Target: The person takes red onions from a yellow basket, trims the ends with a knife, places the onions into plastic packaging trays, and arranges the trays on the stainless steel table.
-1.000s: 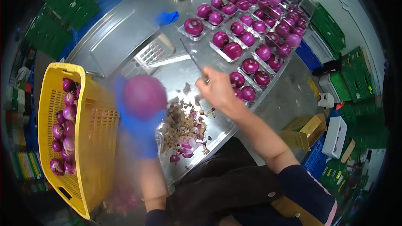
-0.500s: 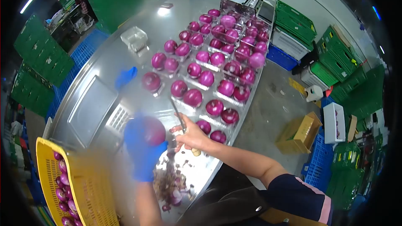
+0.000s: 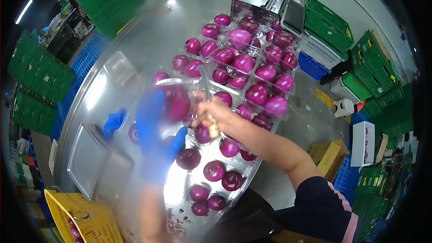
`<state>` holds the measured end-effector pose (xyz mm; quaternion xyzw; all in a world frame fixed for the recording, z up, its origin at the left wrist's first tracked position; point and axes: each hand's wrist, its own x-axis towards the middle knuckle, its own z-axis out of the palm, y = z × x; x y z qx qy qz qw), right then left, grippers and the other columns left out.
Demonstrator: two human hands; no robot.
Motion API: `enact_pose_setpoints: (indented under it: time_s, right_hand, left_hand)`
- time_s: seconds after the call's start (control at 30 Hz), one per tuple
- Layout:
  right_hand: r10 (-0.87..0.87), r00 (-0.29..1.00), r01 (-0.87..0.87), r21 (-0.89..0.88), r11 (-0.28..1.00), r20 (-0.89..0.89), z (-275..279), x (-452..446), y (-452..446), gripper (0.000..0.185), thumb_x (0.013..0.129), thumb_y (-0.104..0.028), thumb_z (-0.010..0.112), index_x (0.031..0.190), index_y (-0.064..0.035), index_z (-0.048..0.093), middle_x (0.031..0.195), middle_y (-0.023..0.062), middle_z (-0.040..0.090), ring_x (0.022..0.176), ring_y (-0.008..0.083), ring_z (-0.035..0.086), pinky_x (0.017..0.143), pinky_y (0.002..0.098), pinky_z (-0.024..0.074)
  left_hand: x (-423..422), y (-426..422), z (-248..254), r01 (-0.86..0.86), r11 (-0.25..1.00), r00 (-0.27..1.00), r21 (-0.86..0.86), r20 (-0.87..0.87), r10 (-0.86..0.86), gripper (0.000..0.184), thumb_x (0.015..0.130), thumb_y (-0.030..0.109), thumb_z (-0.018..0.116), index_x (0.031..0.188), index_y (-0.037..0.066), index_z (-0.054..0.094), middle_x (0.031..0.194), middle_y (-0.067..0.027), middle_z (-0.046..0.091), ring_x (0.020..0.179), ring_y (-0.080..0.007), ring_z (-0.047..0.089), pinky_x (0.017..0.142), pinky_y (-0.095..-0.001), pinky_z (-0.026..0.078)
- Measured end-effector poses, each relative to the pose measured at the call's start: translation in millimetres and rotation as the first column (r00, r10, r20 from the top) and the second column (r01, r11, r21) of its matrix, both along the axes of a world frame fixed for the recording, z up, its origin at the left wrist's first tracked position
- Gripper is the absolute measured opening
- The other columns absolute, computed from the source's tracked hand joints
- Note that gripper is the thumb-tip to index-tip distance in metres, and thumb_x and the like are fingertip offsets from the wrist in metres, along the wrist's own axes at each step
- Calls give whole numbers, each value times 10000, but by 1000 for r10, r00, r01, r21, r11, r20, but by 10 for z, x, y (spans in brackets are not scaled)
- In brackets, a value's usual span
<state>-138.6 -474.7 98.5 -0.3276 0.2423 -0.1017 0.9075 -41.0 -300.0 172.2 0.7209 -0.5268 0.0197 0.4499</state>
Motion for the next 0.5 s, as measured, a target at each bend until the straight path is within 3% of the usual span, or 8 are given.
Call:
enact_pose_setpoints:
  time_s: [0.03,0.13,0.23,0.3,0.37,0.5]
  right_hand:
    - [-24,998,22,38,999,54,-16,55,-232,566,721,48,523,1272,-21,412,995,172,588,637,317,693,333,266,417]
    - [-188,981,191,-75,979,46,69,304,-969,355,727,41,527,1074,-14,476,912,143,564,643,328,696,326,249,398]
    - [-336,937,348,-145,926,100,211,571,-1773,179,725,44,537,887,-11,486,816,114,520,618,338,687,314,246,372]
    - [-340,935,355,-238,904,101,65,777,-2392,428,720,26,487,1137,-68,454,1068,168,571,684,301,685,362,235,411]
    - [-446,881,472,-241,848,156,37,950,-2791,132,717,55,538,820,-8,484,744,109,492,582,315,663,361,296,398]
    - [-440,895,447,-144,883,76,-236,1276,-3503,210,682,34,519,887,39,477,785,172,544,604,284,642,440,335,432]
  left_hand:
    - [-2,-97,57,17,1000,1000,-12,-13,-18,762,712,81,758,1407,43,449,1434,-145,466,1361,-305,399,1115,-411,328]
    - [-63,-112,94,17,997,945,72,-327,7,736,732,69,726,1409,18,439,1434,-143,477,1337,-297,437,1107,-410,338]
    - [28,4,-59,48,983,945,177,-327,12,705,763,86,705,1409,3,435,1439,-144,470,1292,-294,488,1085,-413,366]
    - [81,126,-181,16,972,912,235,-403,82,691,786,120,713,1405,-11,434,1430,-162,477,1249,-293,527,1041,-411,413]
    - [164,270,-308,-11,963,877,271,-460,139,698,786,126,723,1406,-13,432,1423,-167,486,1229,-291,543,1018,-407,433]
    - [312,501,-578,-77,964,788,253,-577,215,709,779,119,729,1408,-17,433,1401,-182,508,1180,-285,575,986,-395,457]
